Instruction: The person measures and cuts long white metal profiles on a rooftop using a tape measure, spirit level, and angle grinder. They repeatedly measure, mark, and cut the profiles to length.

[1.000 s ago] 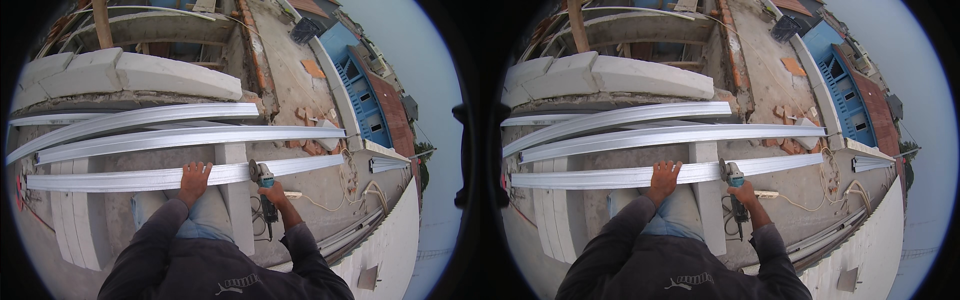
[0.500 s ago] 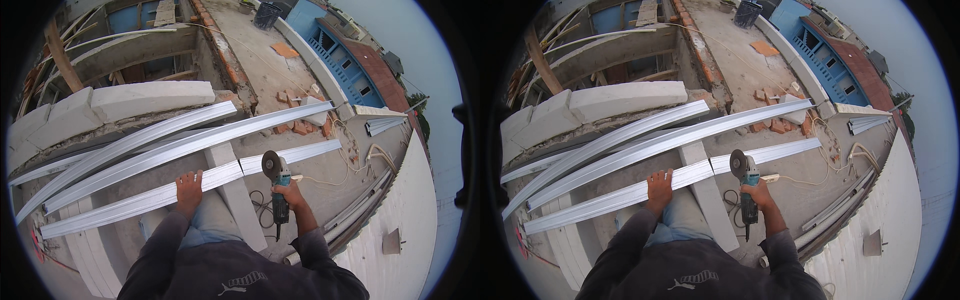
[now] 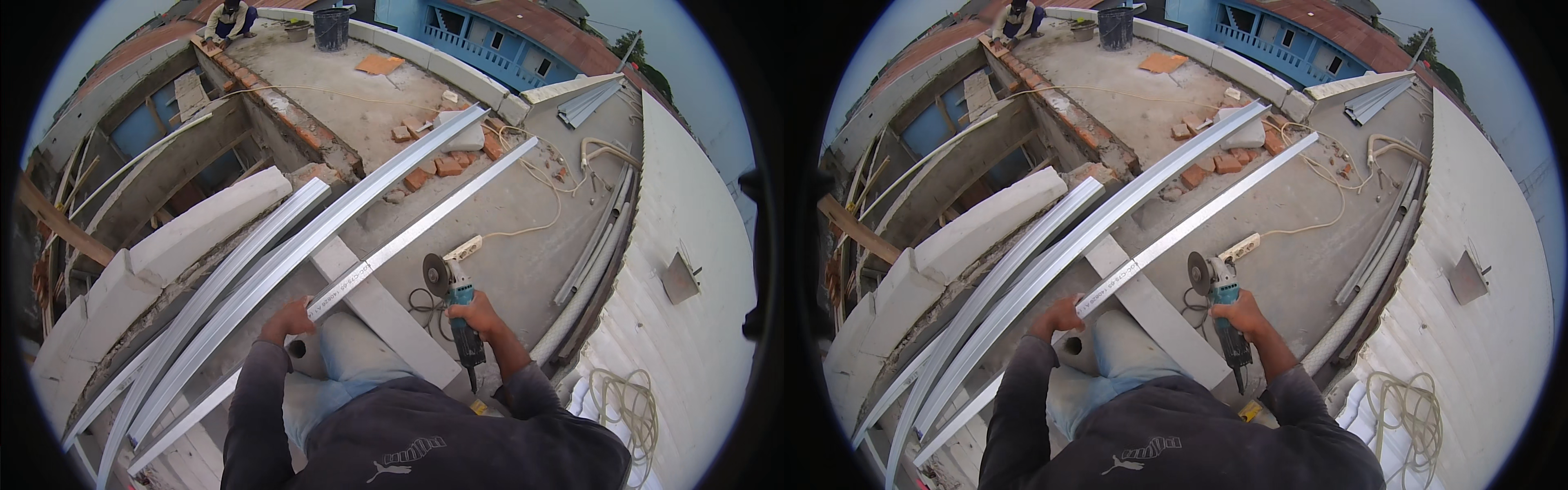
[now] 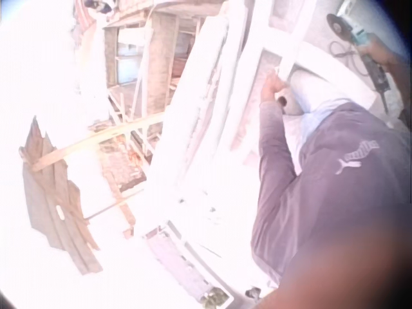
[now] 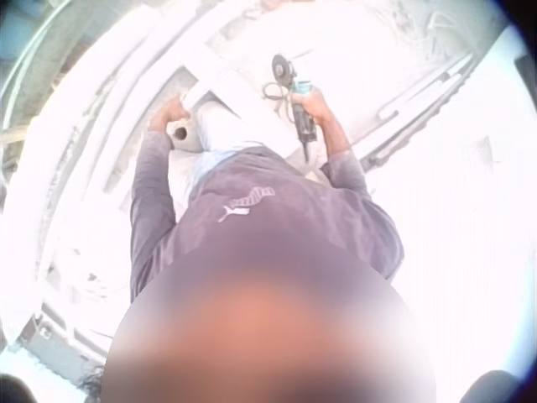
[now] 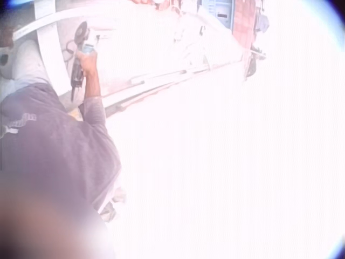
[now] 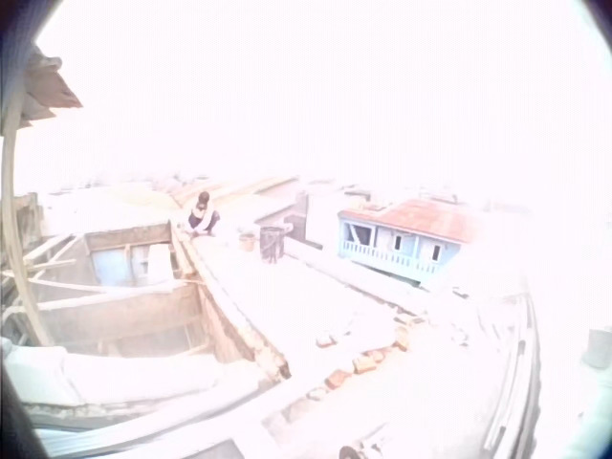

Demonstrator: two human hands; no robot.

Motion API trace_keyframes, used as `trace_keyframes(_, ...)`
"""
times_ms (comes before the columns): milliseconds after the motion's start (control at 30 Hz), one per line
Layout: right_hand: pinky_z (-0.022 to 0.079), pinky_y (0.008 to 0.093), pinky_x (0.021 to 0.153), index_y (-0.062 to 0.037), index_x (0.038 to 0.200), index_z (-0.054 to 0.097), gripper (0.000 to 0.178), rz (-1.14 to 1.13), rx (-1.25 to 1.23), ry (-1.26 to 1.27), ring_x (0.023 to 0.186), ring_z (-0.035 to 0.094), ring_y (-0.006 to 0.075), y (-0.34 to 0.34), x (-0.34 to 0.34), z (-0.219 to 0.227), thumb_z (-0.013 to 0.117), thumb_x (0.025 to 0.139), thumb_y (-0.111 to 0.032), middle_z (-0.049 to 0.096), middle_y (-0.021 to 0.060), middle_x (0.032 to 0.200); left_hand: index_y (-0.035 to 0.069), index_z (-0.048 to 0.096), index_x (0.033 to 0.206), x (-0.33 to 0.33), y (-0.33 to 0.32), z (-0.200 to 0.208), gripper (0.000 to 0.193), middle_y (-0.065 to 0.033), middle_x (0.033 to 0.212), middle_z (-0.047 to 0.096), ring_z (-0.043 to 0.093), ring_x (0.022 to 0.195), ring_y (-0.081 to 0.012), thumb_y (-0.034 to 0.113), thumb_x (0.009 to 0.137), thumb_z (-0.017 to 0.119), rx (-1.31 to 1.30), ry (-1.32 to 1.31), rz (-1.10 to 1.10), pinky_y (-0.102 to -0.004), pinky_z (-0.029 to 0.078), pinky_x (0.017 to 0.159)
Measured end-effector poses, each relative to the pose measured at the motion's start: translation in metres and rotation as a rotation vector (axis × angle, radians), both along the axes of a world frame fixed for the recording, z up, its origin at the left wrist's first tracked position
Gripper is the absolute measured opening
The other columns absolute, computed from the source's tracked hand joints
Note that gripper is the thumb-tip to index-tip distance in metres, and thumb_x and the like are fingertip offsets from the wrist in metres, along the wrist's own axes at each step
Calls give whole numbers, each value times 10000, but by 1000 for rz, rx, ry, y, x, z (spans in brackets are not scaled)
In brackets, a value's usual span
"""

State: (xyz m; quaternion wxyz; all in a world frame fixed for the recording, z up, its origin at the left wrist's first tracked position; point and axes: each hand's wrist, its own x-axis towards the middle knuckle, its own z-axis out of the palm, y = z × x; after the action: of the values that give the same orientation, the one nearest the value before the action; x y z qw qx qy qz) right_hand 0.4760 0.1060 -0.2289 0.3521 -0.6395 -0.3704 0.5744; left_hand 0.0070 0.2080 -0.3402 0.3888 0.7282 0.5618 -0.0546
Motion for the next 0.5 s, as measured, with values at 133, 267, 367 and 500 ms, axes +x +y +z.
trace_keyframes(133, 554, 337, 675, -21, 1004, 703, 291, 58, 1, -55, 735, 672, 160, 9, -9, 0, 849, 766, -104, 711, 55, 883, 47, 652, 1323, -14, 24, -19, 762, -203, 1173, 752, 716, 1076, -335, 211, 609, 863, -218, -101, -76, -414, 553, 932)
trace_keyframes(267, 564, 365, 724, -20, 1016, 709, 348, 136, 2, -121, 787, 685, 181, 26, -25, -2, 870, 731, -137, 718, 70, 907, 42, 690, 1249, -18, 31, -25, 706, -207, 1130, 760, 717, 1031, -328, 233, 596, 878, -301, -91, -64, -425, 555, 909)
trace_keyframes(367, 571, 363, 737, -6, 1017, 726, 344, 193, -13, -274, 798, 695, 175, 41, -37, -3, 864, 728, -132, 734, 75, 916, 36, 693, 1246, -19, 30, -23, 708, -203, 1124, 763, 717, 1026, -319, 239, 595, 881, -292, -102, -50, -423, 554, 906)
trace_keyframes(500, 576, 368, 720, 3, 1010, 738, 334, 194, -41, -236, 775, 701, 188, 51, -44, -12, 855, 732, -140, 742, 89, 909, 20, 685, 1276, -21, 27, -21, 738, -199, 1138, 767, 721, 1027, -318, 262, 607, 879, -232, -92, -77, -423, 554, 914)
